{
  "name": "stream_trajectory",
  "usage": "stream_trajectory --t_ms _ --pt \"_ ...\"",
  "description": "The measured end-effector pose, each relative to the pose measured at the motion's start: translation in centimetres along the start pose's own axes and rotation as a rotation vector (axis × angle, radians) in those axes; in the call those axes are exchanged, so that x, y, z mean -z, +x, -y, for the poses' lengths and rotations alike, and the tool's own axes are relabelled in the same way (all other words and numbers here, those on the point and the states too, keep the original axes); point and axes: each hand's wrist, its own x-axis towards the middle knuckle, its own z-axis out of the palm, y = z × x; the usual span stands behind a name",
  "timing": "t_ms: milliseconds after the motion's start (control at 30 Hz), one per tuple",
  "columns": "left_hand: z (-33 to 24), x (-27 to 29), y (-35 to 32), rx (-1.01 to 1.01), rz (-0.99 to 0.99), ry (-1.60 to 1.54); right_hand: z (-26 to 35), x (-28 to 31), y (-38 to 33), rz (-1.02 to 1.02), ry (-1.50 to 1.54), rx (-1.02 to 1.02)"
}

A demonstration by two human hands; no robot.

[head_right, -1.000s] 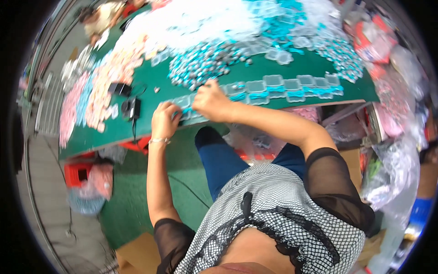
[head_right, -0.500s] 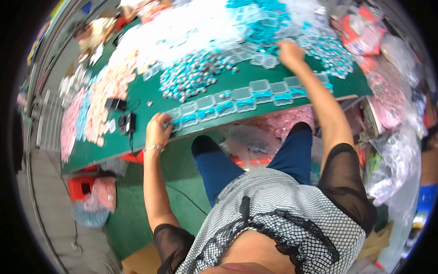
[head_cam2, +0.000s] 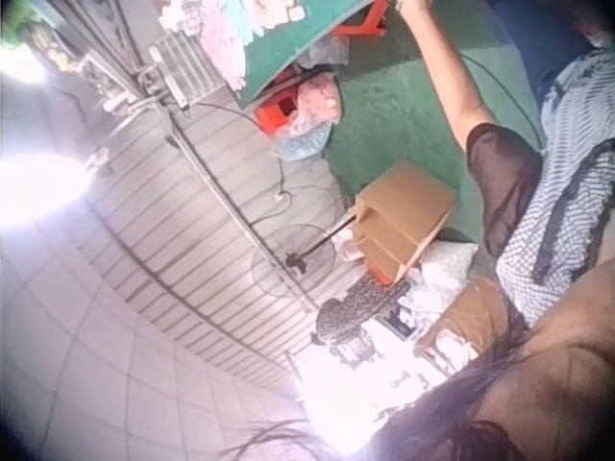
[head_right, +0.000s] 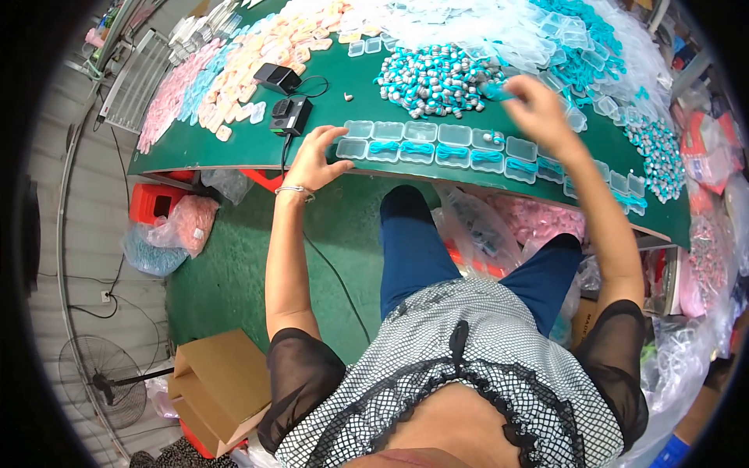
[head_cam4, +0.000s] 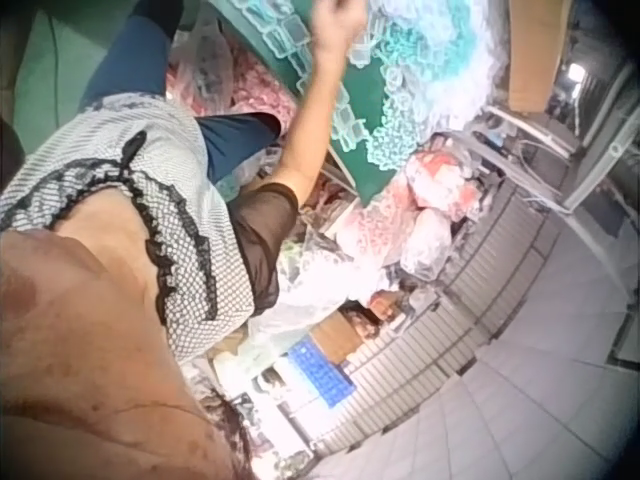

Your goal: Sorting small blue beads and white components into small plastic containers on a workbench.

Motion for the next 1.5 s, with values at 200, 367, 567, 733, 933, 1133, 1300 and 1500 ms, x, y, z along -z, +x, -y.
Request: stream_trajectory --t_ms 200,367,567,733,933,1133,1300,1500 --pt "0.5 -1.7 0.3 0.026 -0.037 -0.113 10.3 -14.2 1.7 0.169 -0.088 0.379" --pt "0.2 -1.6 0.2 0.04 -0.058 -0.171 11.2 -19.2 3.3 0.127 -0.21 0.403" --pt "0.8 -1.7 -0.1 -0.004 -0.082 -0.144 10.8 -20.6 3.1 0.069 -0.422 0.467" --pt "1.0 -1.6 0.2 -0.079 -0.089 -0.132 11.1 -19.5 2.5 0.056 -0.326 0.441" --pt "-0.8 -2.9 5.6 -0.002 -0.255 -0.195 9.2 -11.3 1.1 0.021 -0.192 0.332" --pt "-0.7 -7.2 13.1 -0.036 -0.228 0.187 4.5 -0.9 -3.0 -0.057 -0.062 0.074" --pt "1.9 -7.0 13.4 0.063 -0.152 0.117 -2.5 6.8 -8.6 -0.244 -0.085 -0.114" --pt "6.2 -7.6 13.5 0.196 -0.167 -0.217 -14.4 16.3 -14.7 -0.521 -0.295 -0.491"
